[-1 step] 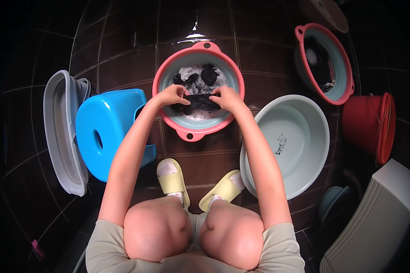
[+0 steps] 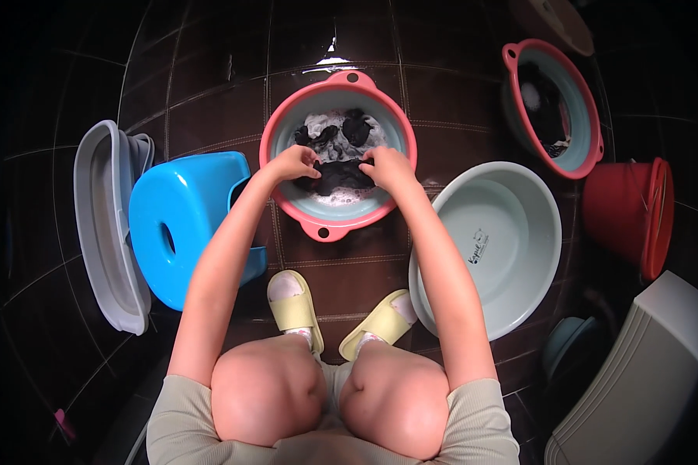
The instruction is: The person rearranges slippers on a ledge, positions washbasins on the floor, and hand-washes socks in a basin of soapy water by scrubbing and wringing them.
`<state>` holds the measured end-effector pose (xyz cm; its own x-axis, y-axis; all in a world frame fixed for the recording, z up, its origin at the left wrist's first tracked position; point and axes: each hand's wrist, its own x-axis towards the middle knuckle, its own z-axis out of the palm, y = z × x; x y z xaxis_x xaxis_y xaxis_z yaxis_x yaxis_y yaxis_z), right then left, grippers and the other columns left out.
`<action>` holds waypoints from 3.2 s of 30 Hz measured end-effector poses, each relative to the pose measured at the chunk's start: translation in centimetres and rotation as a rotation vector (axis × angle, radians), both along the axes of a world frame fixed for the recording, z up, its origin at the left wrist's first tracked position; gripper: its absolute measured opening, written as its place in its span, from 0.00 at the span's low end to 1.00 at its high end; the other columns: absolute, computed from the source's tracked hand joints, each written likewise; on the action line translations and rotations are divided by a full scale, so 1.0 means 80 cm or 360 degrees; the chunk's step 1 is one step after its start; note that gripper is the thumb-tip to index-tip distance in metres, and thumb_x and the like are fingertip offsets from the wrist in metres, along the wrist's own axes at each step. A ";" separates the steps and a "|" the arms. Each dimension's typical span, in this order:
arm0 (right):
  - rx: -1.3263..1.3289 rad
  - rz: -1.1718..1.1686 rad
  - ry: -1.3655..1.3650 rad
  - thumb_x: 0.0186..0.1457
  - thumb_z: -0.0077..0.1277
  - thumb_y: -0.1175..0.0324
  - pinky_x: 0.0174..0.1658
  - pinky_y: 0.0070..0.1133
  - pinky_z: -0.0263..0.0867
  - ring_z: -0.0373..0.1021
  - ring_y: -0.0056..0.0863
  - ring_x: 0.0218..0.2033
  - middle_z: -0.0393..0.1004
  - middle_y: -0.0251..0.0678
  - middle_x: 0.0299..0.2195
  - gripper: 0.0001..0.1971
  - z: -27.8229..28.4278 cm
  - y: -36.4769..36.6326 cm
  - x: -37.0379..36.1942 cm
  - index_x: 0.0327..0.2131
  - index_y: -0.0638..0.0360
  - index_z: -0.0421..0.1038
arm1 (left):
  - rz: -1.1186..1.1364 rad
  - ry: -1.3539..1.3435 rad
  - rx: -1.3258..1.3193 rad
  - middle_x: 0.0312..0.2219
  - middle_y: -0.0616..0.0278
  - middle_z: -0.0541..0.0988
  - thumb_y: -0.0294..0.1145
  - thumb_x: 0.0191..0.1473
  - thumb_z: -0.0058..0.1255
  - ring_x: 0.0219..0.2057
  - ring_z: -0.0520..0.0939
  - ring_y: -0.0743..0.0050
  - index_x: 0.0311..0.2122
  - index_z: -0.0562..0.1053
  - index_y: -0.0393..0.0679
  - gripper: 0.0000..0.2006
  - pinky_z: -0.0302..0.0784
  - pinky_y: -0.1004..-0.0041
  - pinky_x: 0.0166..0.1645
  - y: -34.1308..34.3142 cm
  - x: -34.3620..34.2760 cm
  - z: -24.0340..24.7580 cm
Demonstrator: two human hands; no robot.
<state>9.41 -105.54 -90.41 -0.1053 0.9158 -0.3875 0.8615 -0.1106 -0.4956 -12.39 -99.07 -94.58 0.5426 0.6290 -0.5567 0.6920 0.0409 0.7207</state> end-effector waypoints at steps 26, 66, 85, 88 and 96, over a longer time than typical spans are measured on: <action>0.0434 -0.0908 0.1271 0.49 0.48 0.63 0.19 0.18 0.51 0.52 0.13 0.15 0.59 0.30 0.11 0.14 0.011 -0.017 -0.089 0.20 0.64 0.63 | 0.1253 -0.0799 -0.0606 0.25 0.65 0.74 0.40 0.51 0.45 0.26 0.72 0.83 0.32 0.71 0.37 0.14 0.67 0.80 0.32 -0.044 0.063 0.062; 0.0778 0.0234 -0.0685 0.43 0.44 0.67 0.41 0.23 0.63 0.60 0.30 0.46 0.61 0.39 0.47 0.25 -0.069 -0.065 -0.081 0.49 0.59 0.57 | -0.0466 0.1142 0.1127 0.57 0.50 0.44 0.37 0.44 0.41 0.55 0.50 0.47 0.58 0.44 0.41 0.36 0.41 0.58 0.58 -0.097 0.043 0.009; 0.0049 -0.0689 0.0831 0.30 0.59 0.69 0.25 0.18 0.64 0.68 0.22 0.19 0.70 0.31 0.17 0.12 0.007 -0.021 -0.037 0.22 0.59 0.68 | 0.0040 0.0300 0.0494 0.37 0.53 0.70 0.44 0.37 0.53 0.43 0.67 0.54 0.45 0.63 0.46 0.28 0.60 0.62 0.48 -0.071 0.020 0.005; 0.0194 -0.0499 0.0453 0.31 0.59 0.68 0.26 0.17 0.64 0.68 0.18 0.20 0.70 0.30 0.17 0.10 0.031 -0.018 -0.035 0.20 0.59 0.69 | -0.0087 0.0253 0.0481 0.37 0.51 0.71 0.41 0.38 0.52 0.41 0.69 0.52 0.44 0.64 0.46 0.25 0.63 0.64 0.46 -0.069 0.010 0.001; -0.0179 -0.1076 0.1906 0.41 0.51 0.79 0.32 0.14 0.68 0.66 0.14 0.25 0.66 0.28 0.24 0.09 0.036 -0.014 -0.044 0.27 0.60 0.62 | 0.0325 -0.0645 -0.0449 0.32 0.61 0.72 0.32 0.37 0.54 0.36 0.72 0.74 0.43 0.64 0.37 0.24 0.67 0.74 0.40 -0.080 0.038 0.023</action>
